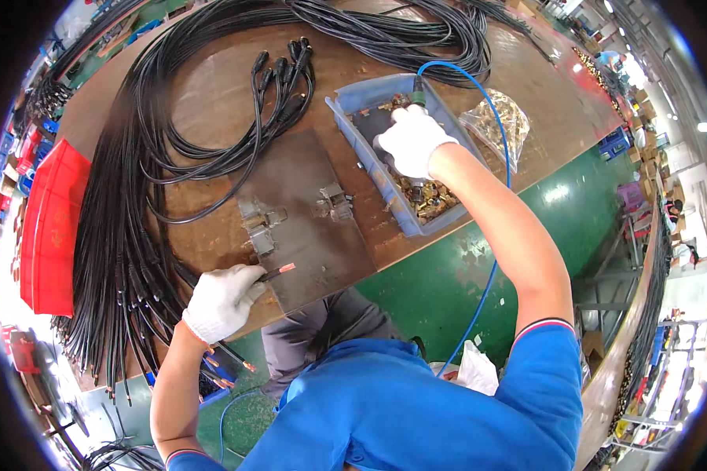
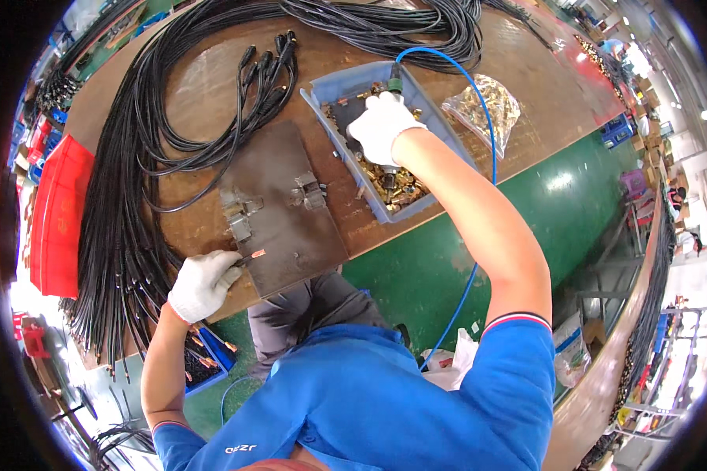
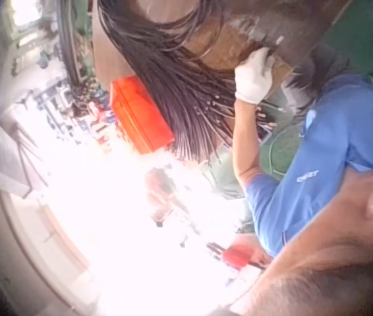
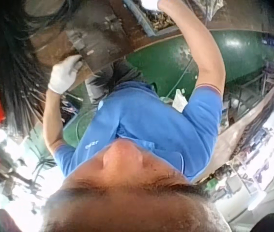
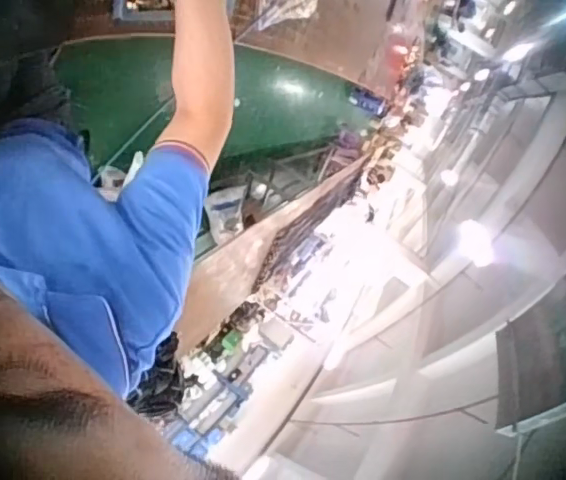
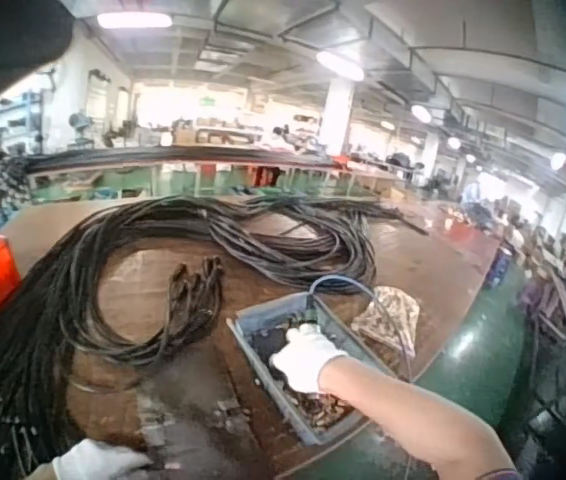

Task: The person repeatedly picks up black wires and brass connectors, inserts the wire ends into the connectors, and uses a pneumatic crimping tool to secure them. The finished assemblies are placed on the table. The process is repeated for multiple wires throughout the clip.

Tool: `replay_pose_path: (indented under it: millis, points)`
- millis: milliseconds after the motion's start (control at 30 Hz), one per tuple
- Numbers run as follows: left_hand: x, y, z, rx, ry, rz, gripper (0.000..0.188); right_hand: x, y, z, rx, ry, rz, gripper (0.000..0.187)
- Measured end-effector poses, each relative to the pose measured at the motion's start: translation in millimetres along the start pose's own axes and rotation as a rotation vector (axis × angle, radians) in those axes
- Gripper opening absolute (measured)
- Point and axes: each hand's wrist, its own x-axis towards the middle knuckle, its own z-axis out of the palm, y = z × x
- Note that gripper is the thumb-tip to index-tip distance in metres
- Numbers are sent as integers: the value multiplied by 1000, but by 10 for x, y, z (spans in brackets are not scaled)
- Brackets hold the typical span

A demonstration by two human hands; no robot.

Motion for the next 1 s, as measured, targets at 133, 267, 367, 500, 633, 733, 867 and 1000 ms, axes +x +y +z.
replay_pose_path:
  millis: [133,267,367,500,633,733,867,1000]
  points:
    - [109,115,-57,50,38,59,18,123,-56,-107,-43,-54,-23,24]
    - [455,210,-237,263,9,261,14,188,56,-52,53,-145,42,36]
    - [317,211,-480,445,-114,172,17,116,79,-2,196,42,66,32]
    - [-126,202,-605,218,-84,-68,22,-119,22,-33,844,525,105,22]
    - [-260,97,-210,-80,22,-248,27,-299,-645,-315,1678,419,-95,24]
    - [-130,108,-110,-210,95,-238,36,-350,-1264,-354,1995,204,-142,24]
    - [18,187,-171,-240,74,-176,45,-274,-1537,-24,2270,120,-65,24]
    - [60,132,-159,-230,95,-129,48,-221,-1646,184,2524,78,-53,23]
